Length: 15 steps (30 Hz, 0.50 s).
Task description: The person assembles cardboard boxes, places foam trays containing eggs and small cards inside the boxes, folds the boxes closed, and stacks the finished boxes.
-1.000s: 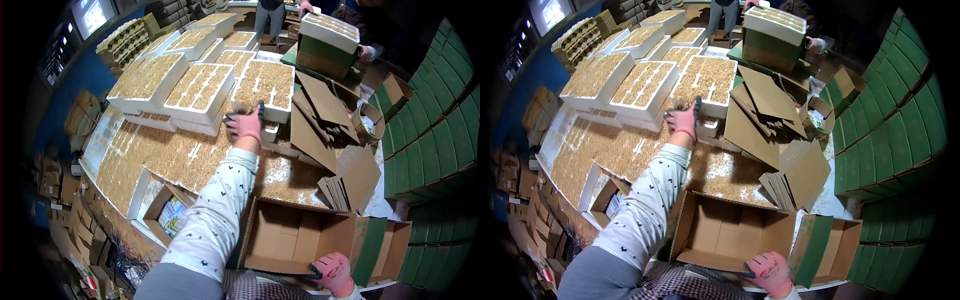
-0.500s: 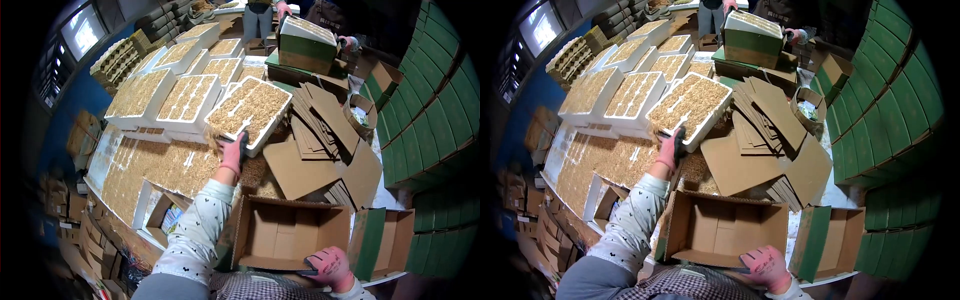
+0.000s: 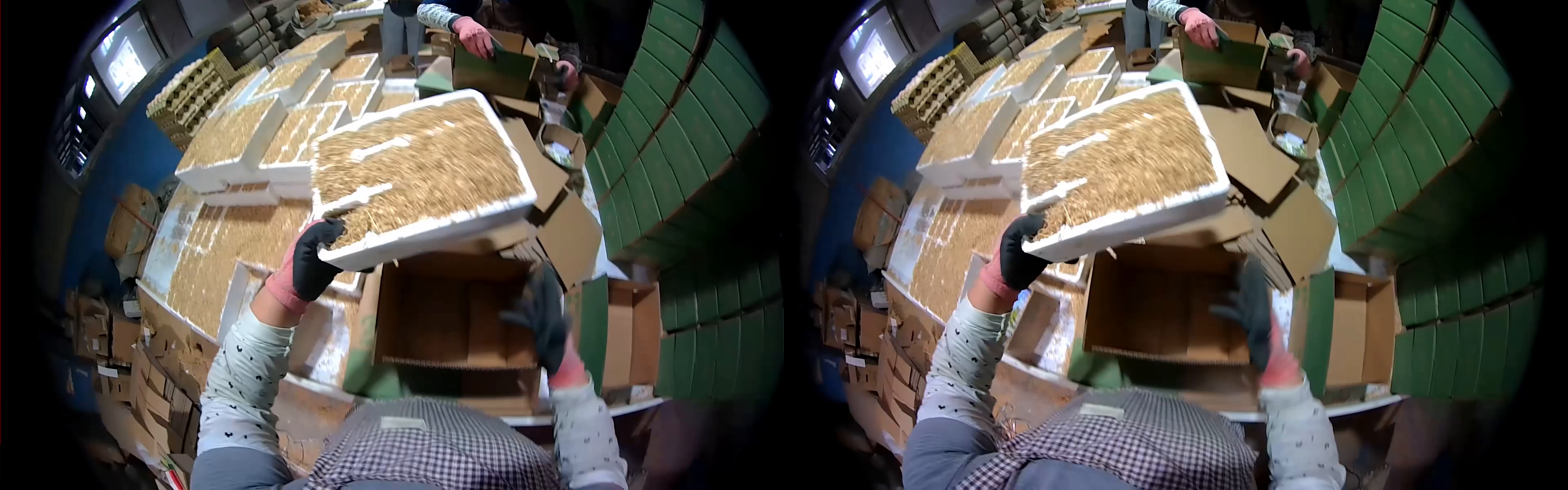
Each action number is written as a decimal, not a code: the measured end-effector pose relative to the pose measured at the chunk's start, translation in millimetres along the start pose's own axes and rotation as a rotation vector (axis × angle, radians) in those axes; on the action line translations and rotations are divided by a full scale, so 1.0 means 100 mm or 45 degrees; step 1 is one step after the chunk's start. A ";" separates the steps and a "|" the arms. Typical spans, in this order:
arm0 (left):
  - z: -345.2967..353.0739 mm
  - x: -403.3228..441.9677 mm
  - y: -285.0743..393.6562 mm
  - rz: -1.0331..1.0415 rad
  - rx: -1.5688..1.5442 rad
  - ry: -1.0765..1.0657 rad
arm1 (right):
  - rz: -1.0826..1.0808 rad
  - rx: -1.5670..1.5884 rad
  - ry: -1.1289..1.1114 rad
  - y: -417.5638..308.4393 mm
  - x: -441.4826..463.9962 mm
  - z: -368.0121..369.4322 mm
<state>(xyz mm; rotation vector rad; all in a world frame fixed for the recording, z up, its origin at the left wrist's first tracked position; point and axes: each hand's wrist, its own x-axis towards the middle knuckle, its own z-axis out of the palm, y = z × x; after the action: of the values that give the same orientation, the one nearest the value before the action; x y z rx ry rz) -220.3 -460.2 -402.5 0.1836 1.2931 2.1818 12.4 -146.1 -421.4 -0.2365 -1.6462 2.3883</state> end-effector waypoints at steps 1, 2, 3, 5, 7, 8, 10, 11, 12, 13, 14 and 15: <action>0.01 -0.12 -0.10 0.249 0.516 -0.275 | -0.212 -0.066 -0.183 -0.04 0.11 -0.07; 0.01 -0.24 -0.20 0.676 1.165 -0.429 | -0.192 0.320 -0.233 -0.08 0.13 -0.05; 0.02 -0.36 -0.31 1.126 1.526 -0.467 | -0.163 0.705 -0.283 -0.12 0.15 -0.02; 0.44 -0.60 -0.41 -0.073 0.414 -0.179 | -0.018 0.013 -0.053 -0.21 -0.11 -0.16; 0.51 -0.65 -0.54 -0.137 0.331 -0.261 | 0.005 -0.096 0.153 -0.49 -0.36 0.10; 0.56 -0.71 -0.59 0.083 0.541 -0.261 | -0.350 -0.631 0.078 -0.22 -0.56 -0.48; 0.63 -0.91 -0.72 0.183 0.348 -0.359 | -0.424 -0.971 0.081 -0.13 -0.93 -0.85; 0.58 -0.98 -0.81 0.360 0.502 -0.359 | -0.359 -0.947 0.118 -0.19 -0.95 -0.70; 0.53 -0.99 -0.88 0.620 0.908 -0.271 | -0.294 -0.922 0.156 -0.25 -0.98 -0.55; 0.48 -1.03 -0.94 0.861 1.325 -0.158 | -0.230 -0.895 0.195 -0.32 -1.01 -0.40; 0.55 -1.10 -1.05 0.792 0.901 -0.037 | -0.168 -0.830 0.224 -0.37 -0.98 -0.31; 0.40 -1.10 -1.35 0.590 0.544 0.039 | -0.122 -0.753 0.266 -0.33 -0.92 -0.30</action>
<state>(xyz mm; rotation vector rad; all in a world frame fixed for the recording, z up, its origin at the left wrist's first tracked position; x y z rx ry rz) -58.2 -443.0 -475.6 0.6784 1.8720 2.2410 111.9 -133.6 -401.1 -0.4724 -2.1530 1.6858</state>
